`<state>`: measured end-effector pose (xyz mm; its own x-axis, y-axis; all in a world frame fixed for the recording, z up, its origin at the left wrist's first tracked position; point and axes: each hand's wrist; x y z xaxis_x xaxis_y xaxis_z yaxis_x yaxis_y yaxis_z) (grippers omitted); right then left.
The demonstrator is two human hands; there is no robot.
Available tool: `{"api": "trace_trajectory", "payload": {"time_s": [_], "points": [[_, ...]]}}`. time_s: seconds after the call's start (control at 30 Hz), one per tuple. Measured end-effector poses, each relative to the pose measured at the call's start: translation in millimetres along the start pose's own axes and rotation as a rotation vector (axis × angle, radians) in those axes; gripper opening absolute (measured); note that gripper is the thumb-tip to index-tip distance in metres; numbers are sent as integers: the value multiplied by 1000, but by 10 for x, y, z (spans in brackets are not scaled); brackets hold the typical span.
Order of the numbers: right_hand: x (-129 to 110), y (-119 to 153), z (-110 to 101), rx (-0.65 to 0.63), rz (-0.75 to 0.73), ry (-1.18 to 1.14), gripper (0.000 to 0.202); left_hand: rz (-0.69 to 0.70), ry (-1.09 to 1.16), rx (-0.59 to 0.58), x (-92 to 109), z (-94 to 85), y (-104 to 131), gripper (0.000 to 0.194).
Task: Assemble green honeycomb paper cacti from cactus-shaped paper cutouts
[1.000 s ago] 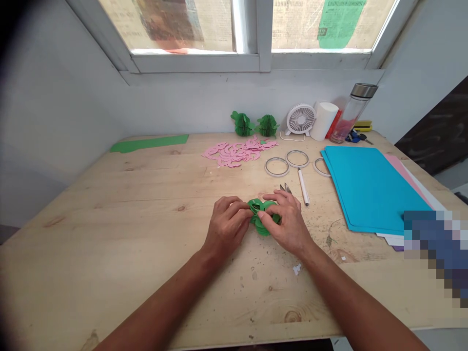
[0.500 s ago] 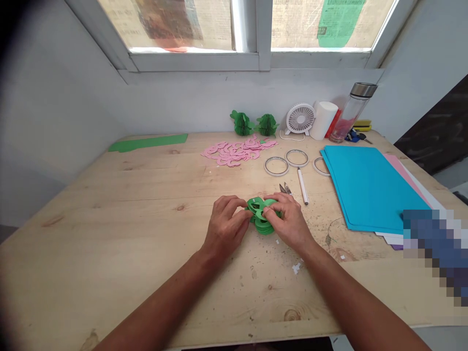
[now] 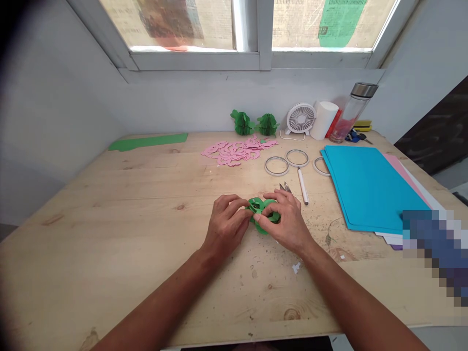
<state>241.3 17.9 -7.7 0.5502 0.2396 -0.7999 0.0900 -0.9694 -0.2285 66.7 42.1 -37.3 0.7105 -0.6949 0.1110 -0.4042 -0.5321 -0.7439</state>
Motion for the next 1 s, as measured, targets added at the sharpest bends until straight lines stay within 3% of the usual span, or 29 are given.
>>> {"api": "trace_trajectory", "payload": {"time_s": [0.77, 1.0], "points": [[-5, -27, 10, 56, 148, -290, 17, 20, -20, 19, -12, 29, 15, 14], [8, -23, 29, 103, 232, -281, 18, -10, -42, 5, 8, 3, 12, 13]]}}
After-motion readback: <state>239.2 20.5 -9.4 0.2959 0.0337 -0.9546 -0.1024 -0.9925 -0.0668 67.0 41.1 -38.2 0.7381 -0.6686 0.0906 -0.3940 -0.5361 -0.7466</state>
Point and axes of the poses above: each hand's wrist, its own y-axis away from the middle knuckle, its own z-axis out of the palm, x = y × z, and after that the axes turned 11 degrees about -y, right-handed
